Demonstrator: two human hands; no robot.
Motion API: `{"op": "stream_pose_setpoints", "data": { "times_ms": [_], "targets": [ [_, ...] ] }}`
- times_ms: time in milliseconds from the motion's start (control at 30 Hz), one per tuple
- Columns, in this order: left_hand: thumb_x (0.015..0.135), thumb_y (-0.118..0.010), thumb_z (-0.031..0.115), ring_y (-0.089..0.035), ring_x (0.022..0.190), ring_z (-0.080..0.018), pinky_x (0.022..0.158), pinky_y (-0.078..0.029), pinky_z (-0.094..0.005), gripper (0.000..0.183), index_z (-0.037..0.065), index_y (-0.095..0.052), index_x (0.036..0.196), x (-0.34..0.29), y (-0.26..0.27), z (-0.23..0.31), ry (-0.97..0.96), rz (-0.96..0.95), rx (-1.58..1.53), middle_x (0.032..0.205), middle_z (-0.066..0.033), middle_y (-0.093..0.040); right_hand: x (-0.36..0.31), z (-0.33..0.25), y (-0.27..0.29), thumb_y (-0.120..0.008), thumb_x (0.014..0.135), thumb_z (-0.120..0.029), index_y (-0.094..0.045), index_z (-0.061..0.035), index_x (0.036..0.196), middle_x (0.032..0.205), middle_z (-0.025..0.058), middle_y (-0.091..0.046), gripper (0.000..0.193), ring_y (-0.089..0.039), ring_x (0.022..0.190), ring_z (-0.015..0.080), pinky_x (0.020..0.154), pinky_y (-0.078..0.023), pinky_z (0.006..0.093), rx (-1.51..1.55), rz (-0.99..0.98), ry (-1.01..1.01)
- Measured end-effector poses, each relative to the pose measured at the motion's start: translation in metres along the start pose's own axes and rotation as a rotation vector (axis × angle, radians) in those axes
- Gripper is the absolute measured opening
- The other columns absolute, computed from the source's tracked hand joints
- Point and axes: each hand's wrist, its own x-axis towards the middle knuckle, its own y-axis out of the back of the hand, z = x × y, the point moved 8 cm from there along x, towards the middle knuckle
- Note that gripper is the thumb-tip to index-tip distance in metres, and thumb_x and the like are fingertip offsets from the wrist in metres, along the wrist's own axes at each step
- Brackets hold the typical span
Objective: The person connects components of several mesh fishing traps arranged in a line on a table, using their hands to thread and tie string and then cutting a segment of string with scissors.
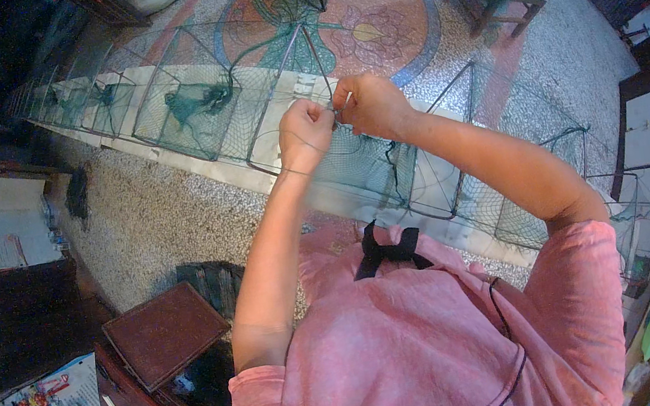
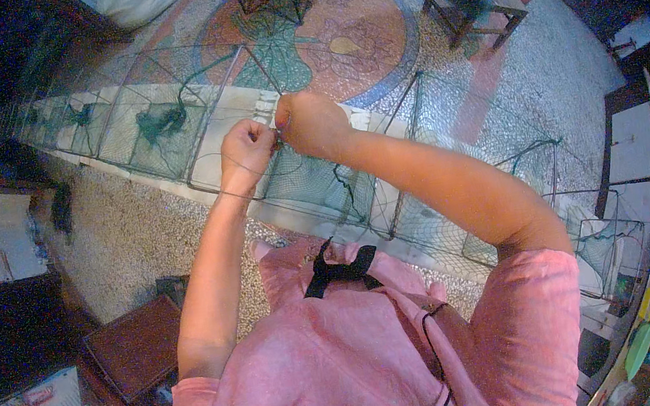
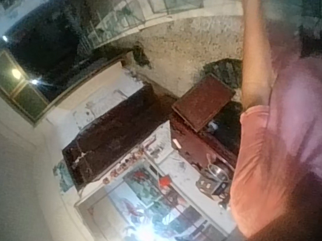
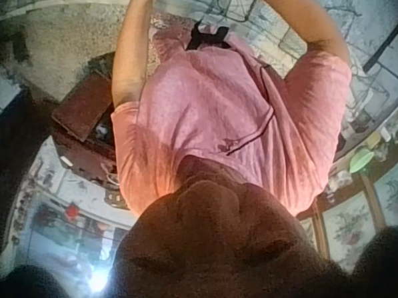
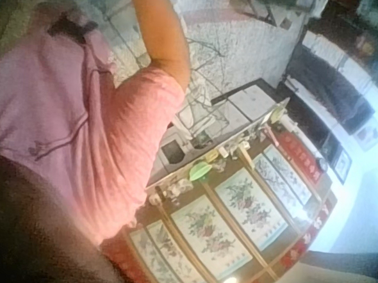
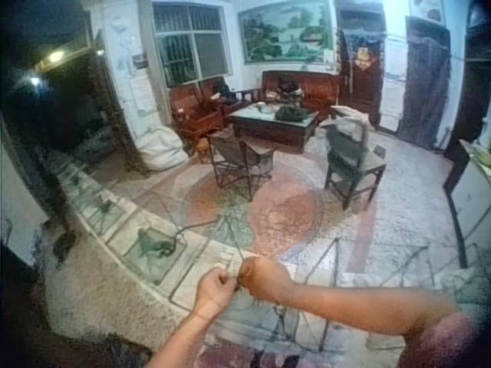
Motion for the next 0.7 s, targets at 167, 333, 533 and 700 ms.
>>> {"op": "stream_pose_setpoints", "data": {
  "times_ms": [167, 333, 533, 700],
  "targets": [
    [0.076, -0.056, 0.007, -0.048, 0.052, -0.0079, 0.047, -0.04, -0.0229, 0.009, 0.002, -0.053, 0.069, -0.001, 0.0, -0.003, 0.015, -0.002, -0.065, 0.059, -0.0014, -0.052, 0.002, -0.001, -0.004, -0.062, 0.062, -0.012, -0.059, -0.0085, 0.074, 0.074, 0.015, -0.062, 0.012, -0.06, 0.072, 0.0325, 0.064, -0.047, 0.04, -0.034, 0.029, 0.003],
    [0.076, -0.055, 0.007, -0.048, 0.053, -0.0079, 0.048, -0.04, -0.0228, 0.009, 0.002, -0.053, 0.07, -0.005, 0.003, 0.002, -0.006, -0.007, -0.03, 0.059, -0.0014, -0.052, -0.004, -0.009, 0.002, -0.064, 0.062, -0.013, -0.057, -0.0077, 0.076, 0.075, 0.0156, -0.061, 0.017, -0.06, 0.074, 0.0331, 0.064, -0.046, 0.041, -0.125, 0.029, 0.004],
    [0.076, -0.055, 0.007, -0.049, 0.055, -0.0081, 0.05, -0.041, -0.0225, 0.007, 0.001, -0.054, 0.071, -0.003, 0.003, 0.001, -0.02, 0.003, -0.04, 0.06, -0.0016, -0.054, 0.001, -0.006, -0.003, -0.064, 0.064, -0.011, -0.055, -0.0057, 0.078, 0.07, 0.0121, -0.061, 0.018, -0.06, 0.067, 0.026, 0.058, -0.045, 0.0363, -0.051, 0.027, 0.012],
    [0.072, -0.057, 0.008, -0.053, 0.056, -0.0133, 0.052, -0.043, -0.027, 0.007, 0.002, -0.056, 0.069, -0.008, 0.006, 0.011, -0.076, 0.016, 0.027, 0.061, -0.0065, -0.057, 0.003, 0.001, -0.01, -0.065, 0.064, -0.012, -0.054, -0.0061, 0.078, 0.071, 0.0131, -0.061, 0.018, -0.061, 0.069, 0.0274, 0.059, -0.046, 0.0361, -0.067, 0.025, 0.003]
  ]
}}
